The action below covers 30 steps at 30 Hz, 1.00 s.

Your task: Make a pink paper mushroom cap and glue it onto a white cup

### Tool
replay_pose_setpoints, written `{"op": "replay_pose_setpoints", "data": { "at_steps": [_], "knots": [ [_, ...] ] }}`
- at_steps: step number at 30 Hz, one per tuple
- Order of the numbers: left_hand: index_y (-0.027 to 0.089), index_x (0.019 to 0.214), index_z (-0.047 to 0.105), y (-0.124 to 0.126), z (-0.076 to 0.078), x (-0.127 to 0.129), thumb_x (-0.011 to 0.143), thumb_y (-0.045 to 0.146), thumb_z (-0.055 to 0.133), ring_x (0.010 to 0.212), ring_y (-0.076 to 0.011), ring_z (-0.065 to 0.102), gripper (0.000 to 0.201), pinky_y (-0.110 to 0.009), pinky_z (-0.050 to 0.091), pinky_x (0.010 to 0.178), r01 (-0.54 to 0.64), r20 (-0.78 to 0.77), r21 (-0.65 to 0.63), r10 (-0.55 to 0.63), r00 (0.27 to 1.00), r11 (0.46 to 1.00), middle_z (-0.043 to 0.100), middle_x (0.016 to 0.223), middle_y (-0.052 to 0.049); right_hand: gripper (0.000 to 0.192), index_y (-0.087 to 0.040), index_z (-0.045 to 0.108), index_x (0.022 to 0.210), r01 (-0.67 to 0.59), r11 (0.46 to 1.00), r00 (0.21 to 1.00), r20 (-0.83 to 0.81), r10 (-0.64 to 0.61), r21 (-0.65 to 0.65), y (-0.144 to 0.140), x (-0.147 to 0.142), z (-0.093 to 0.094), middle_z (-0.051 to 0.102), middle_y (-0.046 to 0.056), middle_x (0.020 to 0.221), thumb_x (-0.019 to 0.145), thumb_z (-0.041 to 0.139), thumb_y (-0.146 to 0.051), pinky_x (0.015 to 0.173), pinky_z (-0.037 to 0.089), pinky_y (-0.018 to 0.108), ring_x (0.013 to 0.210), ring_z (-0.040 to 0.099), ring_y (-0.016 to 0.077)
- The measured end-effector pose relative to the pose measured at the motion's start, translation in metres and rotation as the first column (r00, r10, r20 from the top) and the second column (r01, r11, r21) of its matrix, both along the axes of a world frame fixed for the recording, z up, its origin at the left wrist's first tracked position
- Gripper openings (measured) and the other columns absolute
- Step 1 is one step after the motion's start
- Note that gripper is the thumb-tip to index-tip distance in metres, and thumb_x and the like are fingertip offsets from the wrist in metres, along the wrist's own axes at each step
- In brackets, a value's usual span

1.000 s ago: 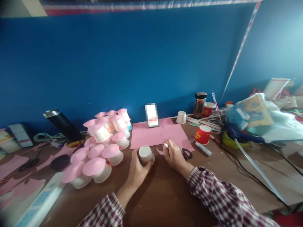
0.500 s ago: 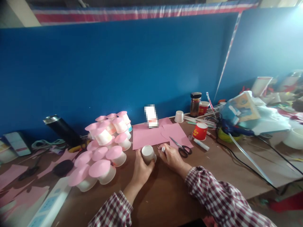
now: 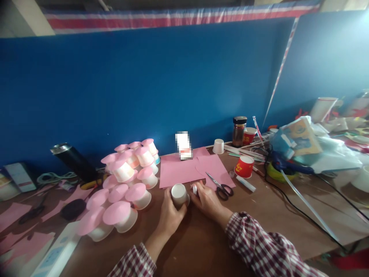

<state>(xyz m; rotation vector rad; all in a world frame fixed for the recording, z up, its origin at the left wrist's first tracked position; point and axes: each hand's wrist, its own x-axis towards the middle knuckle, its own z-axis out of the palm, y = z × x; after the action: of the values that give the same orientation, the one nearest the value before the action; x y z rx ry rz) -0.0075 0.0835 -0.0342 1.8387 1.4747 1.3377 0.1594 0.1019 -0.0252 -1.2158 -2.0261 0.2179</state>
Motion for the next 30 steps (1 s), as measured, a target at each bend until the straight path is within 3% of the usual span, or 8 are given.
{"op": "replay_pose_setpoints", "data": {
  "at_steps": [12,30],
  "knots": [
    [0.019,0.113,0.045,0.0008,0.0045,-0.0016,0.067,0.027,0.069,0.1,-0.0242,0.055,0.052,-0.04,0.046,0.086,0.048,-0.026,0.013,-0.048,0.999,0.999,0.055,0.105,-0.008,0.012,-0.017,0.056,0.088,0.0,1.0,1.0,-0.022,-0.001,-0.031,0.0017,-0.0013,0.0002,0.066,0.006,0.076,0.087,0.047,-0.026,0.063,0.048,0.025,0.069,0.064,0.0181],
    [0.018,0.115,0.041,-0.0002,0.0049,-0.001,0.074,0.024,0.062,0.103,-0.0246,0.054,0.047,-0.043,0.045,0.089,0.033,-0.05,0.013,-0.032,0.998,0.999,0.054,0.108,-0.011,0.01,-0.019,0.056,0.087,-0.034,0.999,0.998,-0.047,0.033,-0.035,0.0012,-0.0019,0.0014,0.066,0.005,0.074,0.087,0.048,-0.025,0.07,0.049,0.029,0.069,0.064,0.0186]
  ]
}}
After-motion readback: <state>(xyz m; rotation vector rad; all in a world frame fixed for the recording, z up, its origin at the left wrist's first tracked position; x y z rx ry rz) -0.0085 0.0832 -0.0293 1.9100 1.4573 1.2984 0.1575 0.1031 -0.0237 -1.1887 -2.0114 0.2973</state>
